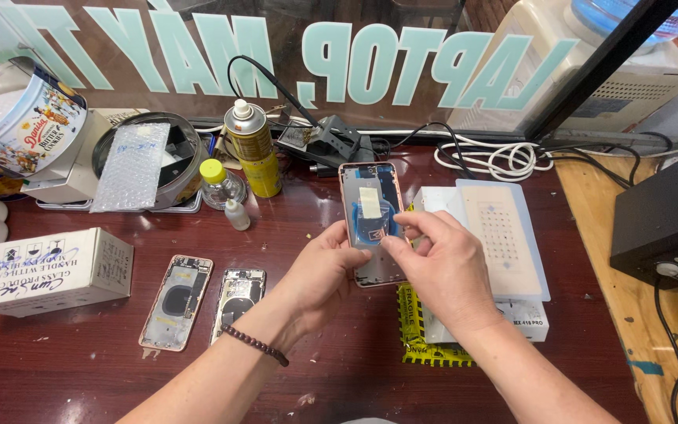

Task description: The person unpacks small phone parts from plastic bags and a box, then works on a disassembled smartphone frame, applying adhesive strips and pressing a component into place. They pick up a screwdriver, drive screws into the phone chassis, and handle the frame and back cover while reassembling the phone.

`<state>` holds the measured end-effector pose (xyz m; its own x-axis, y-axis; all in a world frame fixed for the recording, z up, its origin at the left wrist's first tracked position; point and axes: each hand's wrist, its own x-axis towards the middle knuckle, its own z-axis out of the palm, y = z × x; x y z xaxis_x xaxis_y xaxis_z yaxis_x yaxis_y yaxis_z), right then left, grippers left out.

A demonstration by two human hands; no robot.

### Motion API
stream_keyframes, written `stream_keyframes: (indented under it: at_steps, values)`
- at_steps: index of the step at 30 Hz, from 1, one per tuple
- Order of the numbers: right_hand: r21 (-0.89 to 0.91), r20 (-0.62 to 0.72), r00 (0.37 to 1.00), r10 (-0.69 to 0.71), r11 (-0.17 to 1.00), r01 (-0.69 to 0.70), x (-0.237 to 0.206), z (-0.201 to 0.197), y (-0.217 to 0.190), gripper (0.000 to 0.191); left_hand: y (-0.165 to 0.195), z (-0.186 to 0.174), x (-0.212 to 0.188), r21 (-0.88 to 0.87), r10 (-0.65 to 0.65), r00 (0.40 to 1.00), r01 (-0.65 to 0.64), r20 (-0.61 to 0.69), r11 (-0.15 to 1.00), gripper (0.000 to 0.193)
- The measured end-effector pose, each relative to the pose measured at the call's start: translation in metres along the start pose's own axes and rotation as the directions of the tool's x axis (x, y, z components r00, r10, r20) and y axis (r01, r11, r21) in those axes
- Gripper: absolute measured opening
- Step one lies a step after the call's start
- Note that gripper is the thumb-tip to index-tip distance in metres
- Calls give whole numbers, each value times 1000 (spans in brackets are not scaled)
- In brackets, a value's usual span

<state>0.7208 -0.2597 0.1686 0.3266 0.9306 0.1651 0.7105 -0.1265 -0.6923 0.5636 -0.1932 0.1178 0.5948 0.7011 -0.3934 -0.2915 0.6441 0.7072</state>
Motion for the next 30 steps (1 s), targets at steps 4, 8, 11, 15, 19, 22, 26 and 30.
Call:
stream_keyframes:
  at_steps: [4,8,11,15,19,22,26,30]
  values:
    - [-75,62,992,-112,990,116,3,-3,-7,35,4,7,-4,-6,5,999,-5,54,1000,37]
    - [-81,106,990,-89,992,98,6,-6,-6,26,9,14,-9,46,-47,997,44,58,998,37]
    - [-128,108,991,-80,987,93,5,-4,-6,18,9,16,-12,90,-109,994,108,5,990,38]
    - [-122,20,985,-172,977,174,3,-2,-5,12,2,14,-11,49,-79,997,78,14,996,33]
    - [-9,24,999,-47,999,47,7,-3,-3,14,-2,12,-8,22,-67,997,68,-40,997,28]
    - [103,-20,999,-45,994,46,10,-3,-1,13,-2,13,-8,30,-103,990,107,-99,994,23]
    - [318,24,996,82,944,-85,16,-6,4,15,0,19,-10,53,-119,986,126,-115,991,22]
    - [474,109,979,172,857,-203,19,-9,9,17,2,23,-11,106,-122,984,137,-133,985,19]
